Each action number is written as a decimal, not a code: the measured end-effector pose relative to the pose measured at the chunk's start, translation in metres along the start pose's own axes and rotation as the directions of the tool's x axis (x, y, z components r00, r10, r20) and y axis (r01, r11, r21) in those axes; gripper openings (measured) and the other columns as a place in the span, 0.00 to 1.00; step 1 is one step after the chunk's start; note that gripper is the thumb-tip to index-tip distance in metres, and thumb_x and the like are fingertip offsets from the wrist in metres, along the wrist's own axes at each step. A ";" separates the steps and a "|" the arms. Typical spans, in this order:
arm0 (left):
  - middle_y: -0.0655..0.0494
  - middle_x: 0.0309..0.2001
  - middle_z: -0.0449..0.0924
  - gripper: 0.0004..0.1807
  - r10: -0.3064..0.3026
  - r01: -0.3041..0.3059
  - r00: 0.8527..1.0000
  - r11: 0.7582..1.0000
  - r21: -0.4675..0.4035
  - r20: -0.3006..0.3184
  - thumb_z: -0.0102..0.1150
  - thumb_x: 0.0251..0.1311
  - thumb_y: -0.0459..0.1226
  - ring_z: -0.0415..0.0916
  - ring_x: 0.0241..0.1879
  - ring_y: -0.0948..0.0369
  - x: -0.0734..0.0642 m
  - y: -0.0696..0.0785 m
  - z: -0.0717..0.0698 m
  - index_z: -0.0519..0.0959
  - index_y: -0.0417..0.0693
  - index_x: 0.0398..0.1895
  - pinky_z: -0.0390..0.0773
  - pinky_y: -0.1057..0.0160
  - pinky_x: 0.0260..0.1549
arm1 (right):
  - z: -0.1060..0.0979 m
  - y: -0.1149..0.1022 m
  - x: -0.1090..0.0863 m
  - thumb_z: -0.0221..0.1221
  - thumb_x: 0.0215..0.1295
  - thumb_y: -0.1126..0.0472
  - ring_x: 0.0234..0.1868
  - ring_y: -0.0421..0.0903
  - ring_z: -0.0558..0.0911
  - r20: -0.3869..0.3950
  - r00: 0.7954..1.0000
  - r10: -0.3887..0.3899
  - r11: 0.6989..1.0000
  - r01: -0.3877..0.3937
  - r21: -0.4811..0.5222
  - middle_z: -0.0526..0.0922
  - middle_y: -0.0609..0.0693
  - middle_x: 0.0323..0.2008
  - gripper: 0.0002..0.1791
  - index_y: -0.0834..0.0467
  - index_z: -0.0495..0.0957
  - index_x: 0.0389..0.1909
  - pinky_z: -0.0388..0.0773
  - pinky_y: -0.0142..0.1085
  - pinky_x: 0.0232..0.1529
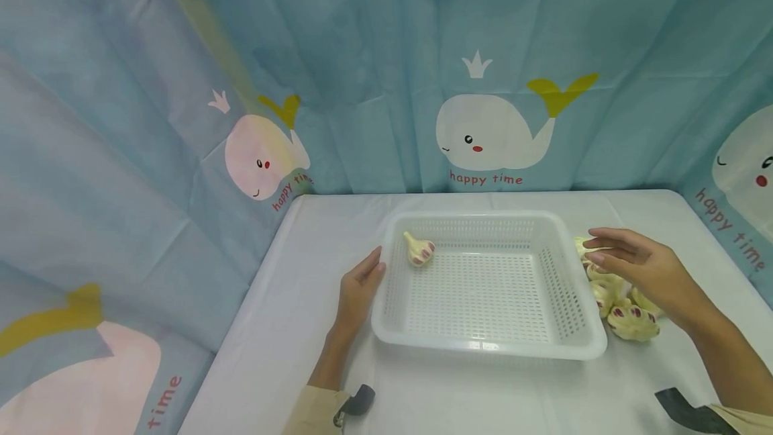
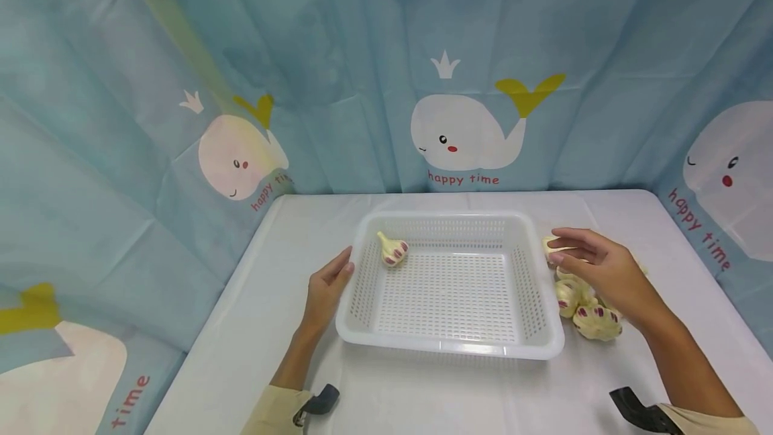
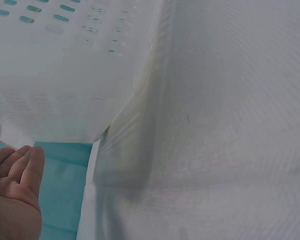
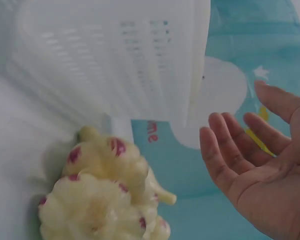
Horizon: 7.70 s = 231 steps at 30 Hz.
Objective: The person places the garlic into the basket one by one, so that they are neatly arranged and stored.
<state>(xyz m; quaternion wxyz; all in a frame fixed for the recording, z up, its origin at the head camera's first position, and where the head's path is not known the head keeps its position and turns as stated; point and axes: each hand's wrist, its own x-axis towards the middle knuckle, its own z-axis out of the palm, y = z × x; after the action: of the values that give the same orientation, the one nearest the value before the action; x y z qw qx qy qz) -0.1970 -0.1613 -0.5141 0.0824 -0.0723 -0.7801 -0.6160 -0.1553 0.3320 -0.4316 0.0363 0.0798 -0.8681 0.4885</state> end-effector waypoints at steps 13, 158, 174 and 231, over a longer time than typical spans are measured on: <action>0.54 0.75 0.72 0.27 -0.011 0.011 1.000 1.000 -0.009 0.011 0.57 0.79 0.46 0.68 0.76 0.57 -0.001 0.001 0.000 0.73 0.44 0.75 0.74 0.66 0.69 | -0.010 0.034 -0.020 0.65 0.76 0.47 0.47 0.09 0.65 -0.094 0.986 0.137 0.979 -0.149 -0.140 0.74 0.19 0.49 0.36 0.64 0.68 0.75 0.75 0.11 0.36; 0.57 0.75 0.72 0.27 -0.027 0.027 1.000 1.000 -0.006 0.004 0.57 0.80 0.47 0.67 0.77 0.58 0.000 0.001 0.002 0.73 0.48 0.75 0.73 0.60 0.72 | -0.029 0.052 -0.036 0.68 0.73 0.60 0.52 0.17 0.68 -0.330 0.929 0.166 0.984 -0.177 -0.002 0.67 0.26 0.63 0.35 0.39 0.66 0.75 0.71 0.07 0.45; 0.60 0.74 0.74 0.26 -0.026 0.026 1.000 1.000 0.013 -0.009 0.57 0.79 0.48 0.69 0.75 0.60 0.000 0.002 0.003 0.74 0.50 0.75 0.74 0.62 0.71 | -0.018 0.041 -0.025 0.63 0.78 0.56 0.80 0.30 0.58 -0.271 0.957 0.108 0.992 -0.120 -0.026 0.61 0.35 0.79 0.36 0.43 0.62 0.81 0.62 0.09 0.63; 0.58 0.74 0.73 0.25 -0.031 0.031 0.999 0.999 -0.012 -0.016 0.58 0.79 0.45 0.68 0.76 0.60 0.000 0.002 0.002 0.75 0.49 0.74 0.74 0.63 0.71 | 0.011 -0.056 0.026 0.65 0.76 0.62 0.50 0.28 0.83 -0.150 0.988 -0.028 0.993 0.045 0.113 0.78 0.38 0.61 0.30 0.52 0.71 0.76 0.86 0.21 0.44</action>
<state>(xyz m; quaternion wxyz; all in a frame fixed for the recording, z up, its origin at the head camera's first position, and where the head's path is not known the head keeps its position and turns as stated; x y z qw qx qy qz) -0.1966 -0.1585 -0.5130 0.0786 -0.0555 -0.7767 -0.6225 -0.1707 0.2914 -0.3865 0.1050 0.0611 -0.8315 0.5421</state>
